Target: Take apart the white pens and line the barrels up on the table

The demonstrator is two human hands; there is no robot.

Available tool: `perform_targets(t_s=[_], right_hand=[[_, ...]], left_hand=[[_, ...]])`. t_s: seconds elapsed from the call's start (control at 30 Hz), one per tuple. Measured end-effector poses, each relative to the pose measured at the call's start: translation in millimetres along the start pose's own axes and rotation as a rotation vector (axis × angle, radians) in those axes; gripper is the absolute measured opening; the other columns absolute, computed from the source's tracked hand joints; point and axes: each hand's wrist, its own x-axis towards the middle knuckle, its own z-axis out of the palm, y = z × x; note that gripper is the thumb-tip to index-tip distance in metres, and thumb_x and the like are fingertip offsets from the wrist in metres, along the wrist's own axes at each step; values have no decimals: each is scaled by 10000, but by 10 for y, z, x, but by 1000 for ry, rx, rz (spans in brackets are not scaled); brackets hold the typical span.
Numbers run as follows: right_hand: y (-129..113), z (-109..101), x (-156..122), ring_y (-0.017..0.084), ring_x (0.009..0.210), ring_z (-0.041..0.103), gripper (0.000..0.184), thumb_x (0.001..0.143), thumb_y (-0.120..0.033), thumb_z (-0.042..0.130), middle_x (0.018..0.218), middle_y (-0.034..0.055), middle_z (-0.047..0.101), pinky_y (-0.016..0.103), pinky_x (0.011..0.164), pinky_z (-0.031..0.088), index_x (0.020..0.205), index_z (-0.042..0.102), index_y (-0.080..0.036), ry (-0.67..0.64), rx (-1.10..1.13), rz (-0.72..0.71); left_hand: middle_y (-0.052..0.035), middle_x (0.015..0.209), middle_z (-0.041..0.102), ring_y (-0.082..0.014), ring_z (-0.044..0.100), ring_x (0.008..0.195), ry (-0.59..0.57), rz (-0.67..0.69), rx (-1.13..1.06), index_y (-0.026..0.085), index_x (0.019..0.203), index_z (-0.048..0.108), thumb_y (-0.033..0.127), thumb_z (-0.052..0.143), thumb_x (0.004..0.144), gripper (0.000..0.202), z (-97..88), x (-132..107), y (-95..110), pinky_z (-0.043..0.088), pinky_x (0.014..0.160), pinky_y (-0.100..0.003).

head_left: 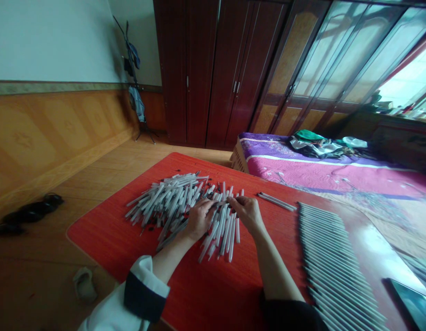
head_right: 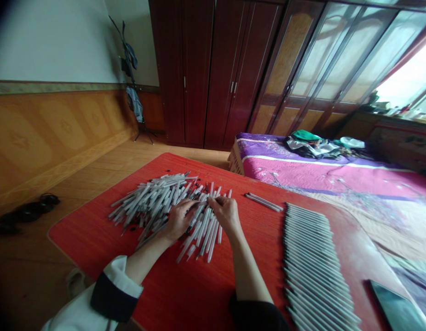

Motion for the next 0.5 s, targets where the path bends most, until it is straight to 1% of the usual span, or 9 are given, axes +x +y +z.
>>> perform_targets(t_s=[0.1,0.13,0.2,0.27,0.4,0.5], right_hand=[[10,7,5,112,443,509,363,688,-433,591,566,36,628,202,381,380,775,701,-98,-32,77,-9],[9,9,6,111,441,506,354,688,-427,591,554,34,622,201,382,379,765,700,-99,-29,67,-5],[0,11,5,107,420,487,360,708,-434,572,493,29,586,197,372,360,688,692,-95,10,-15,4],[-13,9,2,110,428,493,388,728,-450,553,496,34,585,195,372,352,685,692,-90,34,-62,-5],[-22,10,-1,121,471,525,357,709,-411,571,596,50,639,199,390,383,800,701,-91,-42,49,-15],[-16,18,-4,117,444,510,327,708,-389,566,541,44,617,204,387,375,724,698,-90,-26,38,-4]], left_hand=[[-69,930,644,-189,590,904,-5,-10,2,171,1021,601,268,448,880,230,-1,0,1,467,804,-319],[-69,928,643,-189,589,904,-9,-11,0,172,1021,601,267,446,881,230,-2,0,1,466,803,-319],[-66,928,642,-187,587,904,-19,-9,-6,176,1018,602,266,446,881,226,0,0,1,466,804,-318],[-67,931,642,-187,587,906,-18,-8,-13,175,1015,603,268,450,879,224,5,-1,-3,466,807,-317],[-68,931,646,-188,592,905,8,-20,-24,172,1011,603,262,455,876,220,13,-1,-16,468,807,-320],[-68,925,648,-187,594,898,10,-10,-21,172,1010,605,249,454,874,217,10,-2,-11,469,803,-319]])
